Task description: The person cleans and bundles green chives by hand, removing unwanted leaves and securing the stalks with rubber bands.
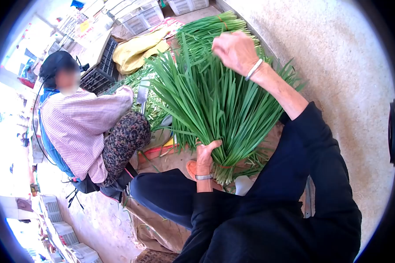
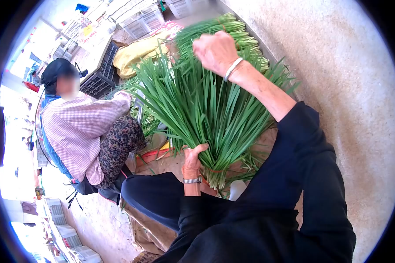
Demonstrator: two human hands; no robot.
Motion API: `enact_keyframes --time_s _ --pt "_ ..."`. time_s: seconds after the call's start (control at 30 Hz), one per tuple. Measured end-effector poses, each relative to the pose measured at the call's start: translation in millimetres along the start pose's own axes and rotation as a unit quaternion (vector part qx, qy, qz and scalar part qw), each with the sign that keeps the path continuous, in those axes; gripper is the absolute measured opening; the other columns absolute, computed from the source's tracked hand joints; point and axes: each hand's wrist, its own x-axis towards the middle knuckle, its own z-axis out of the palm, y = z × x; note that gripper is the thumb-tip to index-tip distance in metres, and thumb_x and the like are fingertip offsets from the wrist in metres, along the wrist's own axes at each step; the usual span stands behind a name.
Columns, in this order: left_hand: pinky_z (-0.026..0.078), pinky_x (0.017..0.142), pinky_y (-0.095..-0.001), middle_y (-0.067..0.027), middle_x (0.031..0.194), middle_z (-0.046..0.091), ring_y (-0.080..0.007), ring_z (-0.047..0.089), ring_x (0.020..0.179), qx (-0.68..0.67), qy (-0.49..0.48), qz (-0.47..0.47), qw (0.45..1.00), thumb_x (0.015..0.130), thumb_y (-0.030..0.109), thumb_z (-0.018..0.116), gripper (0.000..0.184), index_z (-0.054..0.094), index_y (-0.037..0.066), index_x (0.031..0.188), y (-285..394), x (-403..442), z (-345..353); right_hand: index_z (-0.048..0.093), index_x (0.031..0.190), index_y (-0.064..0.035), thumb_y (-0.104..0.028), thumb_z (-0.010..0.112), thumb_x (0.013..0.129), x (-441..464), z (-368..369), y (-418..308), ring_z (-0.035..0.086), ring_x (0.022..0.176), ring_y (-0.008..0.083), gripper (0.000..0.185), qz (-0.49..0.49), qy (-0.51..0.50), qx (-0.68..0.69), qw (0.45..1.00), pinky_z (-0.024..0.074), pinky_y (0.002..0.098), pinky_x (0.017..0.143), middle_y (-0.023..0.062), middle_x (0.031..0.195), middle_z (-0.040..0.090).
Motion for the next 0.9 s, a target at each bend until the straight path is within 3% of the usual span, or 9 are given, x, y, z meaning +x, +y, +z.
enact_keyframes --time_s 0.13,0.17,0.2,0.27,0.3,0.33,0.47,0.73,0.9 --pt "0.051 0.07 -0.0298 -0.0074 0.087 0.065 -0.0171 0.061 0.073 0.019 0.029 -0.03 0.999 0.064 0.0 0.068 0.031 0.063 -0.002 0.094 -1 -8 -2 0.066 0.089 -0.0165 -0.032 0.048 0.091 57 -55 28 0.058 0.07 0.0106 0.023 0.236 -0.094 -0.07 0.965 0.0479 0.0328 0.072 -0.0015 0.076 0.063" --pt "0.051 0.069 -0.0292 -0.0068 0.086 0.065 -0.0166 0.061 0.071 0.004 0.022 -0.031 0.999 0.064 -0.001 0.068 0.029 0.063 -0.002 0.092 -2 -7 -2 0.064 0.104 -0.0109 -0.032 0.053 0.088 57 -49 51 0.066 0.073 0.029 0.029 0.105 0.024 -0.042 0.993 0.0537 0.0416 0.071 0.0138 0.094 0.068" --pt "0.051 0.069 -0.0292 -0.0068 0.086 0.065 -0.0166 0.061 0.071 0.005 0.019 -0.032 0.999 0.064 -0.001 0.068 0.029 0.063 -0.002 0.092 -2 -7 0 0.064 0.104 -0.0109 -0.032 0.053 0.088 58 -44 52 0.066 0.073 0.029 0.029 0.107 0.024 -0.045 0.993 0.0537 0.0416 0.071 0.0138 0.094 0.068" --pt "0.05 0.069 -0.0285 -0.006 0.085 0.066 -0.0159 0.062 0.071 0.009 -0.014 -0.023 1.0 0.064 -0.001 0.068 0.028 0.064 -0.002 0.092 1 -6 1 0.065 0.102 -0.0151 -0.034 0.046 0.093 63 -33 48 0.059 0.079 0.0151 0.028 0.11 -0.174 0.004 0.979 0.0483 0.034 0.079 0.0051 0.085 0.062" --pt "0.05 0.069 -0.0285 -0.006 0.085 0.066 -0.0159 0.062 0.071 0.009 -0.014 -0.022 1.0 0.064 -0.001 0.068 0.028 0.064 -0.002 0.092 0 -6 2 0.066 0.099 -0.0106 -0.041 0.044 0.09 55 -24 45 0.063 0.083 0.0217 0.039 0.052 -0.165 0.055 0.983 0.0481 0.0373 0.082 0.0118 0.088 0.066" --pt "0.05 0.069 -0.0285 -0.0058 0.085 0.066 -0.0158 0.062 0.07 0.023 -0.012 -0.025 0.999 0.064 -0.001 0.068 0.029 0.064 -0.001 0.092 -2 -5 0 0.065 0.106 -0.009 -0.044 0.047 0.089 57 -17 37 0.061 0.091 0.0243 0.043 0.09 -0.278 0.131 0.947 0.0459 0.0388 0.087 0.0134 0.095 0.065" --pt "0.051 0.069 -0.0303 -0.006 0.088 0.065 -0.0172 0.061 0.074 0.065 -0.024 -0.051 0.996 0.065 0.0 0.066 0.03 0.063 0.0 0.095 -6 -5 -5 0.063 0.11 -0.0042 -0.044 0.055 0.085 33 10 18 0.06 0.088 0.0189 0.048 0.129 -0.354 0.248 0.892 0.0462 0.031 0.081 0.01 0.097 0.066" --pt "0.05 0.073 -0.0279 -0.0064 0.085 0.067 -0.0156 0.062 0.072 0.021 -0.026 -0.021 0.999 0.061 -0.001 0.071 0.031 0.064 -0.001 0.092 -19 1 -13 0.067 0.093 -0.0036 -0.028 0.065 0.082 20 19 11 0.057 0.079 0.0078 0.027 0.113 -0.34 0.404 0.841 0.0447 0.0259 0.076 -0.0006 0.083 0.067" --pt "0.05 0.073 -0.0281 -0.0069 0.086 0.067 -0.0155 0.063 0.074 0.045 -0.029 -0.04 0.998 0.062 0.0 0.071 0.031 0.065 -0.002 0.093 -11 -4 -8 0.068 0.08 -0.0081 -0.032 0.065 0.073 5 22 -5 0.059 0.067 0.022 0.025 0.117 -0.164 0.27 0.942 0.0441 0.0324 0.062 0.0085 0.071 0.064"
